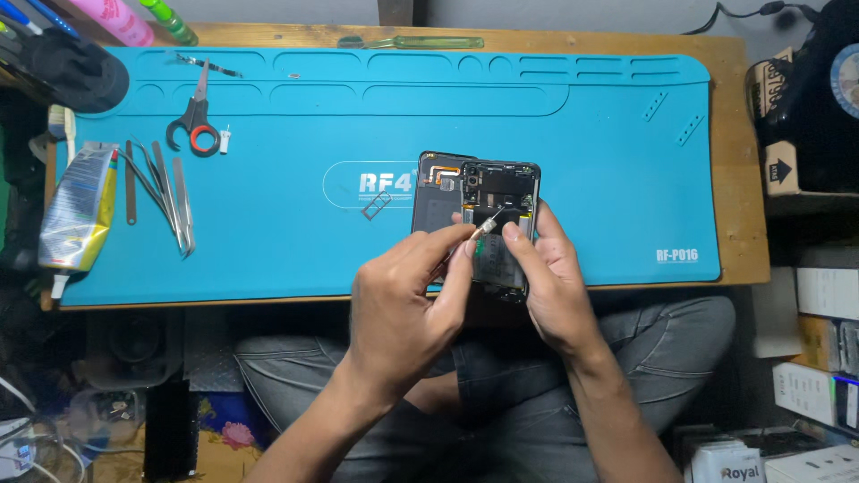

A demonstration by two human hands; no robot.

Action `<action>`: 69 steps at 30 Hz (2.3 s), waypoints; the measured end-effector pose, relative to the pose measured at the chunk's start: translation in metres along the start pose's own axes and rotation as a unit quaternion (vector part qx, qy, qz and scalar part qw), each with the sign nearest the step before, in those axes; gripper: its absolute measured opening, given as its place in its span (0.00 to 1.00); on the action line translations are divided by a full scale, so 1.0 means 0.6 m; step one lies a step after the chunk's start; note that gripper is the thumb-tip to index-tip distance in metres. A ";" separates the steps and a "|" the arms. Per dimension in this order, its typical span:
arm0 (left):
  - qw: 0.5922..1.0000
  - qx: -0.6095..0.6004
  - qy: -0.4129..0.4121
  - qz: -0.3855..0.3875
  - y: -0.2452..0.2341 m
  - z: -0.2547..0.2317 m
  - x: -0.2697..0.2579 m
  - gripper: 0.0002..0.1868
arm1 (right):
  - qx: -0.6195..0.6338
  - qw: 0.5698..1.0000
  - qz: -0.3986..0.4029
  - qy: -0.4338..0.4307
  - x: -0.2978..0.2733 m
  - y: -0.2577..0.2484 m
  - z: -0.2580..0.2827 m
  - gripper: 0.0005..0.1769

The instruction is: The person uses a prying tool to separate the back cover of a smartphone, then uses a screwdriver to remove screws from the internal frame. They proceed to disconnect ribbon cables and lift the battery out of the device.

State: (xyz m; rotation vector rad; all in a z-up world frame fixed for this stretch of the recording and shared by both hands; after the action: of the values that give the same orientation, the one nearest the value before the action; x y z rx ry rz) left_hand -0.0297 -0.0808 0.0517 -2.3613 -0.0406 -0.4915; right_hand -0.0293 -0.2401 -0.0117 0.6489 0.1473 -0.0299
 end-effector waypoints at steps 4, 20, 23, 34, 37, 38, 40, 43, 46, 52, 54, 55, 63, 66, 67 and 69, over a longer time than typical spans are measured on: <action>1.000 -0.008 -0.017 0.021 -0.004 0.006 0.003 0.08 | 0.032 0.999 -0.017 0.009 0.000 -0.001 0.001 0.23; 1.000 -0.024 0.009 0.013 0.004 0.017 0.000 0.06 | -0.062 0.998 0.002 -0.016 -0.003 0.012 0.012 0.22; 1.000 -0.023 0.006 0.014 0.001 0.015 0.003 0.05 | -0.086 0.996 0.008 -0.020 -0.003 0.018 0.015 0.22; 1.000 -0.014 0.008 0.012 -0.005 0.018 -0.001 0.05 | -0.148 0.988 -0.007 -0.039 -0.007 0.008 0.014 0.21; 1.000 0.013 0.026 0.010 -0.008 0.015 -0.002 0.07 | -0.231 0.970 0.006 -0.071 -0.009 0.014 0.022 0.21; 0.999 0.022 0.029 0.009 -0.008 0.014 -0.002 0.08 | -0.250 0.965 0.003 -0.078 -0.010 0.014 0.024 0.22; 0.999 0.032 0.032 0.007 -0.010 0.015 -0.004 0.08 | -0.268 0.960 0.002 -0.085 -0.012 0.015 0.026 0.22; 0.997 0.042 0.058 0.013 -0.011 0.016 -0.004 0.12 | -0.308 0.947 0.001 -0.093 -0.016 0.017 0.032 0.22; 0.986 0.118 0.119 0.000 -0.004 0.011 -0.005 0.08 | -0.373 0.922 -0.015 -0.101 -0.021 0.016 0.034 0.25; 0.994 0.009 0.018 0.111 0.002 0.023 0.004 0.14 | -0.362 0.927 -0.005 -0.101 -0.017 0.016 0.032 0.25; 0.994 0.072 0.046 0.072 0.003 0.023 0.001 0.11 | -0.330 0.938 -0.004 -0.103 -0.016 0.018 0.030 0.25; 0.994 0.072 0.046 0.072 0.003 0.023 0.001 0.11 | -0.330 0.938 -0.004 -0.103 -0.016 0.021 0.032 0.25; 0.990 0.091 -0.033 0.102 0.002 0.031 -0.005 0.14 | -0.350 0.931 -0.001 -0.107 -0.016 0.028 0.034 0.25; 0.994 0.068 0.022 0.084 -0.009 0.024 0.002 0.07 | -0.360 0.926 -0.008 -0.112 -0.016 0.021 0.030 0.25; 0.994 0.067 0.022 0.084 -0.009 0.023 0.001 0.07 | -0.360 0.926 -0.008 -0.112 -0.016 0.023 0.030 0.25; 0.990 0.077 -0.036 0.111 -0.005 0.029 -0.002 0.13 | -0.345 0.932 0.001 -0.107 -0.018 0.028 0.031 0.25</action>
State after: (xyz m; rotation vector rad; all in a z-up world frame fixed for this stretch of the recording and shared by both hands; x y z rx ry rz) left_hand -0.0255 -0.0669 0.0413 -2.1985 0.1448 -0.2841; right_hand -0.0365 -0.2381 0.0144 -0.0615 -0.0575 -0.0446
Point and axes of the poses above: each hand's wrist, its own x-axis towards the middle knuckle, its own y-axis out of the palm, z = x × y, the point moved 4 cm from there along x, towards the middle knuckle, and after that the axes turned 15 degrees about x, right-handed, at the moved point
